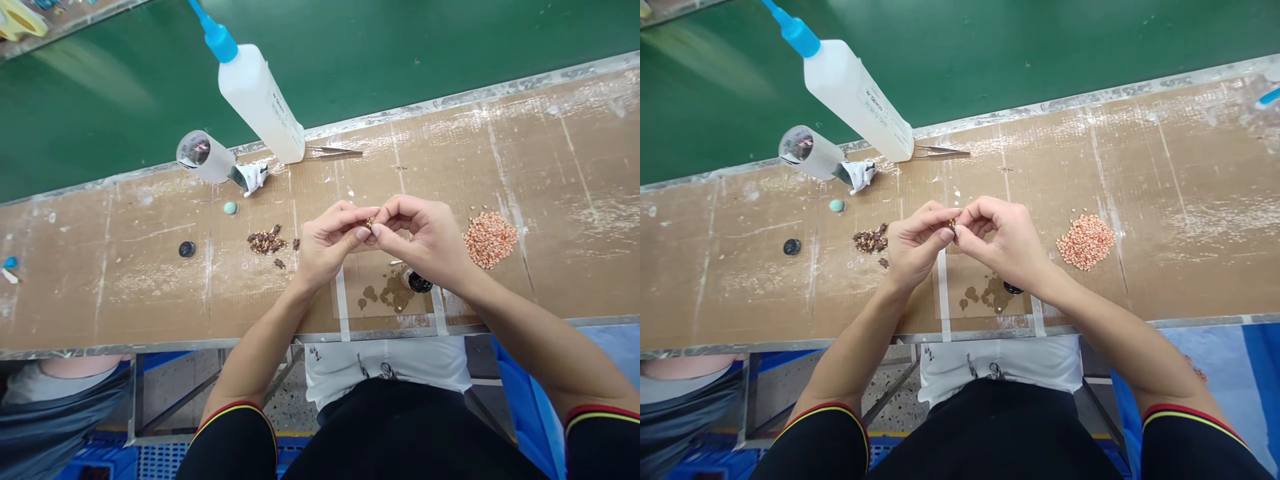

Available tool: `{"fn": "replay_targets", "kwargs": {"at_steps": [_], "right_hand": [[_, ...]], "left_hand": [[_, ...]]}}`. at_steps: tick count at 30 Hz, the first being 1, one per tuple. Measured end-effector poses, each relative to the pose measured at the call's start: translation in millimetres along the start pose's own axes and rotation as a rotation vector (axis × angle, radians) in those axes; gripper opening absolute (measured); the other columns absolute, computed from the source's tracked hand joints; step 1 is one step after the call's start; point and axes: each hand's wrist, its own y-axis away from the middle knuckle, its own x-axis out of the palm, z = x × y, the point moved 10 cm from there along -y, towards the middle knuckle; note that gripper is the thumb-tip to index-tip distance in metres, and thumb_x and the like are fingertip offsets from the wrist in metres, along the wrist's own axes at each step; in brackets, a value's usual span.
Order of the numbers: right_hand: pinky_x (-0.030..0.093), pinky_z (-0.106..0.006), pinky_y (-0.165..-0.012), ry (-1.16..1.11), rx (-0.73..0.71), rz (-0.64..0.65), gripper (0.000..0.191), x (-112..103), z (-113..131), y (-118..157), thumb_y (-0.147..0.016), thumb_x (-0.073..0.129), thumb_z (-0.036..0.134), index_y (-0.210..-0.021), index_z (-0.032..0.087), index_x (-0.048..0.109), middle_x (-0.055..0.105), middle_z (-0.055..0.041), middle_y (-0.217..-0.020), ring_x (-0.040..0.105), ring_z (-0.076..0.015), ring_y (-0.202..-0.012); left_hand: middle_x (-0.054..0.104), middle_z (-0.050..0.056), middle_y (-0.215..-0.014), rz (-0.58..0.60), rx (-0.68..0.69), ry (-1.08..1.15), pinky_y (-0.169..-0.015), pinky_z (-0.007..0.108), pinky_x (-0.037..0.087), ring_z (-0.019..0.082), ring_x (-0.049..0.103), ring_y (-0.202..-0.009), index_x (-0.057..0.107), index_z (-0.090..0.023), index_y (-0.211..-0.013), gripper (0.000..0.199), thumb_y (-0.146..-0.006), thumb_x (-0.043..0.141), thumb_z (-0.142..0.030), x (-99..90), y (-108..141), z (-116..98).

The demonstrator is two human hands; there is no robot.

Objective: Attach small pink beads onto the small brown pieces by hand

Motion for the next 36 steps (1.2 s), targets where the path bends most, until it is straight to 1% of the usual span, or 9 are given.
{"fn": "replay_targets", "kwargs": {"at_steps": [5, 9, 12, 15, 20, 24, 27, 31, 36], "right_hand": [[0.058, -0.028, -0.07, 0.022, 0.006, -0.019, 0.014, -1, -2, 1, -0.089, 0.072, 0.025, -0.08, 0.019, 0.065, 0.071, -0.0013, -0.079, 0.066, -0.0129, -0.069], [0.06, -0.03, -0.07, 0.003, 0.054, 0.002, 0.015, -2, -5, 1, -0.089, 0.075, 0.027, -0.079, 0.019, 0.067, 0.073, -0.0027, -0.08, 0.069, -0.0147, -0.072], [0.061, -0.03, -0.071, -0.046, 0.089, 0.039, 0.018, -1, -8, 1, -0.09, 0.078, 0.031, -0.08, 0.019, 0.068, 0.075, -0.0032, -0.082, 0.072, -0.016, -0.075], [0.063, -0.031, -0.074, -0.095, 0.08, 0.059, 0.025, -1, -8, -1, -0.09, 0.081, 0.039, -0.08, 0.018, 0.069, 0.076, -0.0034, -0.082, 0.073, -0.0164, -0.076], [0.063, -0.031, -0.075, -0.086, 0.065, 0.06, 0.033, -1, -9, -1, -0.089, 0.084, 0.047, -0.082, 0.018, 0.071, 0.076, -0.0039, -0.083, 0.072, -0.0165, -0.077], [0.061, -0.031, -0.077, -0.005, 0.031, 0.035, 0.023, -4, -10, 1, -0.094, 0.078, 0.039, -0.086, 0.018, 0.074, 0.076, -0.0041, -0.086, 0.072, -0.0164, -0.081], [0.06, -0.031, -0.078, 0.117, -0.056, 0.021, 0.012, -6, -2, 3, -0.096, 0.071, 0.028, -0.091, 0.018, 0.075, 0.077, -0.0046, -0.092, 0.072, -0.0164, -0.083], [0.057, -0.031, -0.077, 0.257, -0.139, 0.039, 0.015, -3, 7, 5, -0.1, 0.064, 0.025, -0.093, 0.02, 0.076, 0.077, -0.0051, -0.097, 0.069, -0.0165, -0.084], [0.058, -0.033, -0.076, 0.323, -0.142, 0.046, 0.014, -3, 7, 5, -0.099, 0.065, 0.028, -0.095, 0.023, 0.078, 0.077, -0.0052, -0.101, 0.068, -0.0178, -0.085]], "left_hand": [[0.074, 0.002, -0.088, -0.004, 0.021, -0.02, -0.069, 0.021, 0.062, 0.01, 0.069, -0.079, 0.083, -0.041, -0.118, 0.025, -0.094, 0.082, -0.034, 0.5, 1, 0], [0.074, 0.002, -0.087, -0.008, 0.009, -0.075, -0.069, 0.023, 0.062, 0.011, 0.069, -0.081, 0.083, -0.041, -0.118, 0.025, -0.093, 0.082, -0.038, -1.4, 2, 3], [0.073, 0.001, -0.088, 0.015, 0.026, -0.073, -0.068, 0.022, 0.063, 0.01, 0.069, -0.079, 0.082, -0.042, -0.12, 0.026, -0.095, 0.081, -0.036, 0.3, 1, 2], [0.072, 0.001, -0.089, 0.034, 0.042, -0.057, -0.067, 0.022, 0.063, 0.01, 0.069, -0.076, 0.081, -0.043, -0.121, 0.027, -0.096, 0.08, -0.034, 2.8, 2, 0], [0.071, 0.001, -0.088, -0.012, 0.018, -0.054, -0.067, 0.025, 0.064, 0.01, 0.067, -0.074, 0.082, -0.043, -0.121, 0.026, -0.096, 0.08, -0.037, 1.2, 3, 2], [0.07, 0.0, -0.087, -0.039, -0.007, -0.059, -0.07, 0.027, 0.064, 0.01, 0.066, -0.073, 0.082, -0.043, -0.119, 0.025, -0.094, 0.081, -0.04, 0.7, 4, 5], [0.069, 0.0, -0.087, -0.07, -0.007, -0.078, -0.071, 0.027, 0.063, 0.01, 0.066, -0.073, 0.082, -0.042, -0.12, 0.025, -0.095, 0.081, -0.041, -1.6, 5, 5], [0.07, 0.0, -0.087, -0.094, 0.013, -0.128, -0.074, 0.028, 0.062, 0.01, 0.066, -0.074, 0.082, -0.041, -0.121, 0.026, -0.095, 0.08, -0.039, -4.6, 7, 2], [0.073, 0.0, -0.09, -0.101, -0.002, -0.221, -0.075, 0.028, 0.061, 0.011, 0.066, -0.078, 0.082, -0.039, -0.122, 0.027, -0.096, 0.08, -0.039, -7.7, 10, 3]]}}
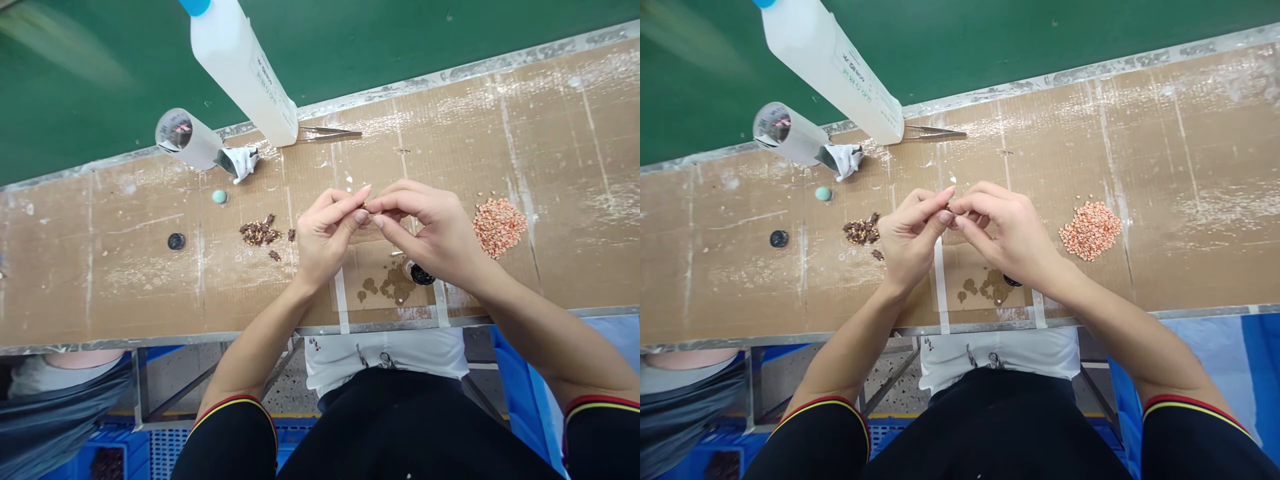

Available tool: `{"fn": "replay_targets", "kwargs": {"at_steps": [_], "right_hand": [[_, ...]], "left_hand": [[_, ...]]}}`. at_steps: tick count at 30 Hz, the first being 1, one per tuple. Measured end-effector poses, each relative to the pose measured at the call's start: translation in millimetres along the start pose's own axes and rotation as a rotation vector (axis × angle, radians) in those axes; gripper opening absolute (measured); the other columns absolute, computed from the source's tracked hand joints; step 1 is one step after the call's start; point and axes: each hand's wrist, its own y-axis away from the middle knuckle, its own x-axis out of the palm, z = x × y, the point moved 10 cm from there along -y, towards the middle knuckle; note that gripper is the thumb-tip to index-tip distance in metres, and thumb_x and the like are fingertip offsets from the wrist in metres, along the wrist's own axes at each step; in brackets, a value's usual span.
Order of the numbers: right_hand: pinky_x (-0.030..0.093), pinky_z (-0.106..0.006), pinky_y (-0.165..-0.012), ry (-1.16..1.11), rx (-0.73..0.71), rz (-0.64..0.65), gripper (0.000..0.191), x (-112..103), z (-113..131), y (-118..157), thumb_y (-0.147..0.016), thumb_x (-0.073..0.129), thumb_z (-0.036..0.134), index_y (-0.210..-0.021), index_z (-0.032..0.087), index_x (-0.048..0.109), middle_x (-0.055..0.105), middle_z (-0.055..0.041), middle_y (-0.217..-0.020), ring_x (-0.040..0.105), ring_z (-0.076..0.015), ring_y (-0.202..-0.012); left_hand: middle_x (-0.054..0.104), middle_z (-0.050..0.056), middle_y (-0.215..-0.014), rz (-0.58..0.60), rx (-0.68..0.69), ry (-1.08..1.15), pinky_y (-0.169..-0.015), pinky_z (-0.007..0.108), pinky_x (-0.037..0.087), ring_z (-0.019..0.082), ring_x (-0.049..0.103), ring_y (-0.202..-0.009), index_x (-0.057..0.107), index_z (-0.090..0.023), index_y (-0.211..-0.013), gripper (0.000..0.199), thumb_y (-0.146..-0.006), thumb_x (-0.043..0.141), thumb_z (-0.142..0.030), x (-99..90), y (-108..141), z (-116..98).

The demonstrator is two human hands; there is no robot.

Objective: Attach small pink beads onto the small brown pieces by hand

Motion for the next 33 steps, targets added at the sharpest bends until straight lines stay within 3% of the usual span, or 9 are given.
{"fn": "replay_targets", "kwargs": {"at_steps": [12, 15, 19, 27, 33], "right_hand": [[0.063, -0.032, -0.083, -0.184, 0.056, 0.01, 0.015, -3, -3, -3, -0.098, 0.067, 0.023, -0.098, 0.021, 0.081, 0.08, -0.0058, -0.101, 0.075, -0.0179, -0.091], [0.064, -0.034, -0.085, -0.208, 0.104, -0.012, 0.013, -4, -8, -3, -0.098, 0.072, 0.03, -0.097, 0.021, 0.08, 0.08, -0.0057, -0.098, 0.076, -0.0187, -0.09], [0.063, -0.032, -0.077, -0.234, 0.155, -0.023, 0.024, -2, -15, -4, -0.095, 0.078, 0.043, -0.089, 0.02, 0.077, 0.079, -0.0058, -0.088, 0.074, -0.0182, -0.081], [0.047, -0.026, -0.057, -0.25, 0.209, 0.047, 0.041, 4, -24, -6, -0.088, 0.083, 0.056, -0.079, 0.019, 0.066, 0.067, -0.0003, -0.072, 0.058, -0.0119, -0.063], [0.041, -0.026, -0.056, -0.37, 0.291, 0.119, 0.045, 16, -34, -3, -0.087, 0.082, 0.061, -0.083, 0.019, 0.066, 0.061, 0.0014, -0.071, 0.051, -0.0109, -0.063]], "left_hand": [[0.077, 0.002, -0.094, 0.031, -0.08, 0.163, -0.073, 0.028, 0.065, 0.011, 0.07, -0.074, 0.084, -0.037, -0.117, 0.026, -0.091, 0.084, -0.044, 2.2, -7, 10], [0.079, 0.002, -0.097, 0.025, -0.101, 0.206, -0.072, 0.026, 0.066, 0.011, 0.073, -0.074, 0.084, -0.036, -0.114, 0.025, -0.09, 0.085, -0.045, 2.3, -7, 12], [0.08, 0.002, -0.093, 0.024, -0.178, 0.221, -0.071, 0.026, 0.067, 0.012, 0.075, -0.075, 0.084, -0.03, -0.111, 0.03, -0.088, 0.085, -0.05, 5.2, -5, 18], [0.082, 0.004, -0.097, -0.006, -0.032, 0.149, -0.076, 0.025, 0.068, 0.014, 0.078, -0.085, 0.084, -0.026, -0.106, 0.017, -0.093, 0.083, -0.036, 4.7, -3, 1], [0.083, 0.004, -0.1, -0.025, 0.068, 0.084, -0.083, 0.025, 0.067, 0.014, 0.08, -0.092, 0.083, -0.027, -0.109, 0.015, -0.094, 0.081, -0.029, 0.8, -2, -7]]}}
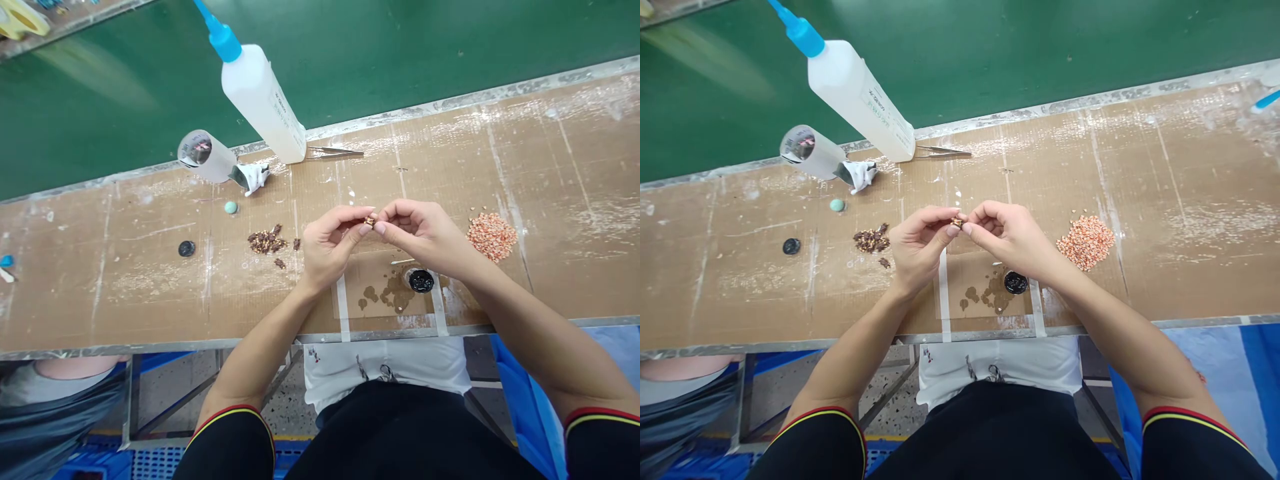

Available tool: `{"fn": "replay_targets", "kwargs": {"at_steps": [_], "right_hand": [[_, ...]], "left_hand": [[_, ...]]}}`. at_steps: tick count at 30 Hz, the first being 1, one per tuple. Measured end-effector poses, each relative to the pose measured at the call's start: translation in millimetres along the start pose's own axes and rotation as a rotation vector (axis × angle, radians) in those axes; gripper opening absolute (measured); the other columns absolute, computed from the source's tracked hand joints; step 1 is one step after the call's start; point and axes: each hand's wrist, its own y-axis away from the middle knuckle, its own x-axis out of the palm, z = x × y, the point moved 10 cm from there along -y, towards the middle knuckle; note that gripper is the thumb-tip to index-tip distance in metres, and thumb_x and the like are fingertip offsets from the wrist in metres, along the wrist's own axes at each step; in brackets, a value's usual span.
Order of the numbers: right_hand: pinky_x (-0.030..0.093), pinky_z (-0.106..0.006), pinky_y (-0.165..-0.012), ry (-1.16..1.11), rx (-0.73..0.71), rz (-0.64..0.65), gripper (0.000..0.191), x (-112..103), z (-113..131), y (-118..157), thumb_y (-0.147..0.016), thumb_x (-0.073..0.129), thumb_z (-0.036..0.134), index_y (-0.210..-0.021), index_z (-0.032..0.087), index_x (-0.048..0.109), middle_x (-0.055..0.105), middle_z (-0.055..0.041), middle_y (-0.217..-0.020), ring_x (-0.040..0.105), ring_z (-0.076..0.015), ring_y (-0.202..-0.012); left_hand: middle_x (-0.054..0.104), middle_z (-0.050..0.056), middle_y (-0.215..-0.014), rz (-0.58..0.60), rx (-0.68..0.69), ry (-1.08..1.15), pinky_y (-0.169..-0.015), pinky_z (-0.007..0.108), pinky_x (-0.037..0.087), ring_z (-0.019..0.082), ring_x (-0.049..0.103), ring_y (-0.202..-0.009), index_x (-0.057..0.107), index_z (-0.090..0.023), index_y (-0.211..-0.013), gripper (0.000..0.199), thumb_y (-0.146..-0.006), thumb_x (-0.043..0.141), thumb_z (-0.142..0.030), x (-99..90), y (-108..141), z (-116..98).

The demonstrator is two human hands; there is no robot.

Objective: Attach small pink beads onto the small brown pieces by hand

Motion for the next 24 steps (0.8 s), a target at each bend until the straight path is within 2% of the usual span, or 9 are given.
{"fn": "replay_targets", "kwargs": {"at_steps": [4, 7, 13, 19, 24], "right_hand": [[0.043, -0.026, -0.058, -0.036, -0.007, -0.006, 0.043, 0, 2, 0, -0.086, 0.084, 0.058, -0.083, 0.019, 0.066, 0.062, 0.0008, -0.073, 0.053, -0.0116, -0.065], [0.044, -0.026, -0.058, 0.004, -0.061, -0.064, 0.036, -6, 9, 1, -0.087, 0.082, 0.051, -0.081, 0.02, 0.064, 0.061, 0.0018, -0.072, 0.052, -0.011, -0.063], [0.05, -0.028, -0.062, 0.18, -0.19, -0.174, 0.022, -17, 27, 5, -0.089, 0.075, 0.037, -0.078, 0.023, 0.063, 0.062, 0.0014, -0.072, 0.053, -0.0121, -0.063], [0.051, -0.029, -0.063, 0.255, -0.221, -0.152, 0.011, -17, 32, 5, -0.085, 0.07, 0.027, -0.078, 0.023, 0.063, 0.066, 0.0001, -0.073, 0.057, -0.0137, -0.064], [0.05, -0.03, -0.063, 0.31, -0.236, -0.122, 0.011, -16, 34, 5, -0.084, 0.068, 0.025, -0.075, 0.023, 0.062, 0.065, 0.0003, -0.071, 0.055, -0.0136, -0.063]], "left_hand": [[0.084, 0.005, -0.103, 0.021, 0.042, -0.052, -0.086, 0.027, 0.066, 0.014, 0.08, -0.095, 0.083, -0.027, -0.11, 0.015, -0.096, 0.079, -0.028, 0.7, 0, -6], [0.084, 0.006, -0.106, 0.037, 0.056, -0.095, -0.085, 0.028, 0.066, 0.015, 0.079, -0.095, 0.083, -0.027, -0.111, 0.016, -0.096, 0.078, -0.032, 2.1, 0, -8], [0.083, 0.007, -0.106, 0.012, -0.023, -0.107, -0.083, 0.028, 0.065, 0.015, 0.078, -0.092, 0.082, -0.023, -0.113, 0.021, -0.098, 0.075, -0.037, 0.8, 3, 1], [0.082, 0.006, -0.091, 0.063, -0.035, -0.155, -0.074, 0.025, 0.062, 0.012, 0.074, -0.078, 0.08, -0.019, -0.1, 0.018, -0.099, 0.073, -0.036, 7.7, 3, -3], [0.083, 0.006, -0.094, 0.064, -0.049, -0.143, -0.073, 0.023, 0.062, 0.012, 0.076, -0.078, 0.08, -0.019, -0.101, 0.019, -0.099, 0.072, -0.036, 8.5, 2, -3]]}}
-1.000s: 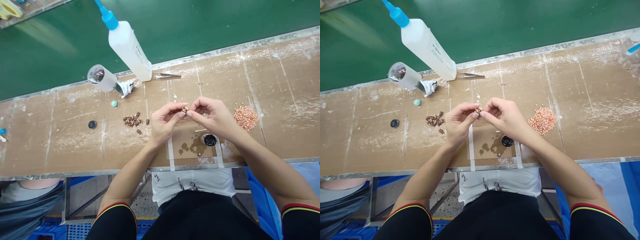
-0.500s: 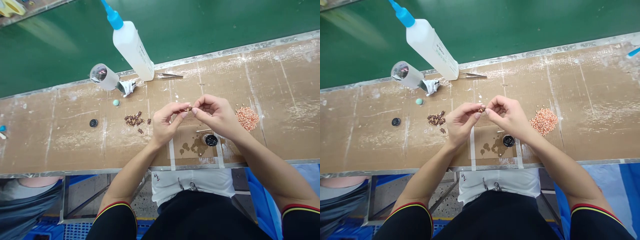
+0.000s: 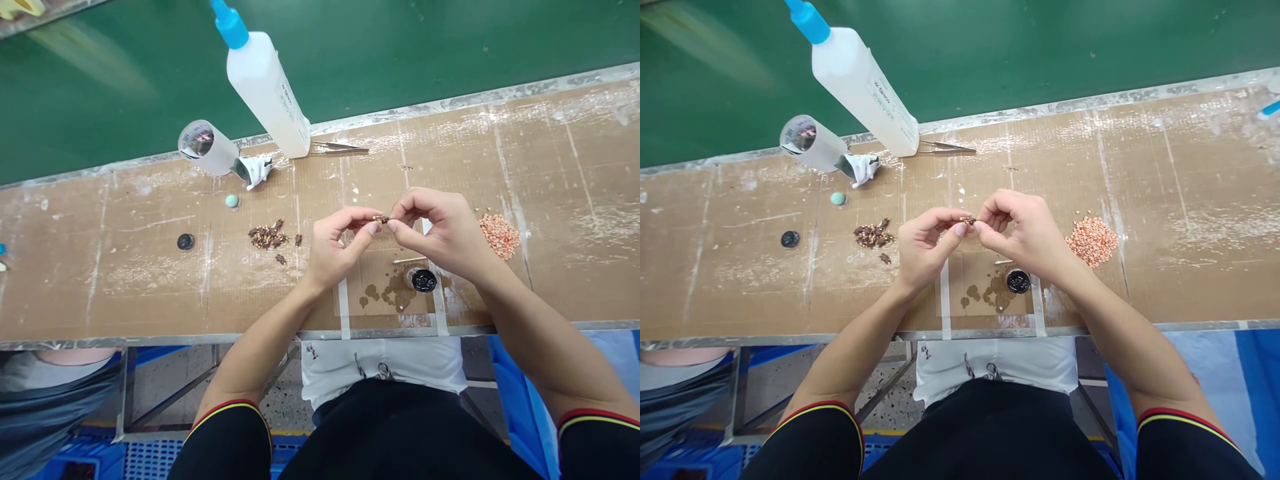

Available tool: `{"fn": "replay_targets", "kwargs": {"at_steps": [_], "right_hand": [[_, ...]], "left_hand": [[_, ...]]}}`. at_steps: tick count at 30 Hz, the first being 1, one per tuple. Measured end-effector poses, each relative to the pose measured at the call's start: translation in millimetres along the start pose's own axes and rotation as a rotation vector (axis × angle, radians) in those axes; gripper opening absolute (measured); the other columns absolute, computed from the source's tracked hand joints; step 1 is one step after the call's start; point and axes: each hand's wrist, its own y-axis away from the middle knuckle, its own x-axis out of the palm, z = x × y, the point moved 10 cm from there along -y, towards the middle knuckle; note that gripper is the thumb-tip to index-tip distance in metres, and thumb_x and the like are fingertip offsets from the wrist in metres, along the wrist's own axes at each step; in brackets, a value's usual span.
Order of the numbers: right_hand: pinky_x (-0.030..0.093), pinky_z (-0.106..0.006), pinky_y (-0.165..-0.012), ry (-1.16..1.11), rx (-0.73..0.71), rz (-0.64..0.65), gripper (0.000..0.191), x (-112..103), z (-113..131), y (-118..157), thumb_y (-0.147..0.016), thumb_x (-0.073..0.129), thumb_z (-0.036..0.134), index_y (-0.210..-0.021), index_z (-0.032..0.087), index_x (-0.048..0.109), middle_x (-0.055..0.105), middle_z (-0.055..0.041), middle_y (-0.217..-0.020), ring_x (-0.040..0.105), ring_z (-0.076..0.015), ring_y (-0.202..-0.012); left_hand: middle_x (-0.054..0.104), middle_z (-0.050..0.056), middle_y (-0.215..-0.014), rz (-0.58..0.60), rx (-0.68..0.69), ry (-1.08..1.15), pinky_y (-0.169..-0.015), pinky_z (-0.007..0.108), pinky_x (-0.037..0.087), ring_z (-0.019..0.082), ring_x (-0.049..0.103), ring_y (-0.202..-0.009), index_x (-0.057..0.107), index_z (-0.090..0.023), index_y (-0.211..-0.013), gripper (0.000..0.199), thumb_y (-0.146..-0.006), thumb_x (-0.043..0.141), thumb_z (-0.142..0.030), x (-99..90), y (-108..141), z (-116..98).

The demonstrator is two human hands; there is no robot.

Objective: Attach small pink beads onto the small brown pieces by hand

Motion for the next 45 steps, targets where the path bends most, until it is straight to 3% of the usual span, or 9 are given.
{"fn": "replay_targets", "kwargs": {"at_steps": [24, 34, 45], "right_hand": [[0.045, -0.027, -0.059, 0.055, -0.034, 0.147, 0.01, 10, -1, -1, -0.082, 0.064, 0.023, -0.073, 0.022, 0.06, 0.063, 0.0006, -0.068, 0.054, -0.0127, -0.06], [0.043, -0.026, -0.059, 0.086, -0.043, 0.129, 0.009, 9, -2, -2, -0.081, 0.063, 0.022, -0.073, 0.022, 0.058, 0.06, 0.0013, -0.067, 0.052, -0.0126, -0.06], [0.043, -0.026, -0.059, 0.09, -0.062, 0.126, 0.008, 10, 0, -2, -0.081, 0.061, 0.021, -0.074, 0.023, 0.058, 0.059, 0.0013, -0.067, 0.051, -0.0125, -0.06]], "left_hand": [[0.073, 0.0, -0.077, 0.114, 0.016, -0.03, -0.062, 0.022, 0.049, 0.009, 0.062, -0.067, 0.072, -0.019, -0.088, 0.008, -0.092, 0.07, -0.024, 6.4, -3, 1], [0.078, 0.004, -0.084, 0.17, -0.078, -0.004, -0.065, 0.022, 0.053, 0.011, 0.068, -0.072, 0.076, -0.017, -0.094, 0.012, -0.096, 0.069, -0.027, 6.9, -4, 1], [0.082, 0.006, -0.088, 0.204, -0.077, -0.018, -0.066, 0.024, 0.057, 0.012, 0.072, -0.073, 0.08, -0.017, -0.1, 0.015, -0.096, 0.07, -0.027, 4.7, -6, -2]]}}
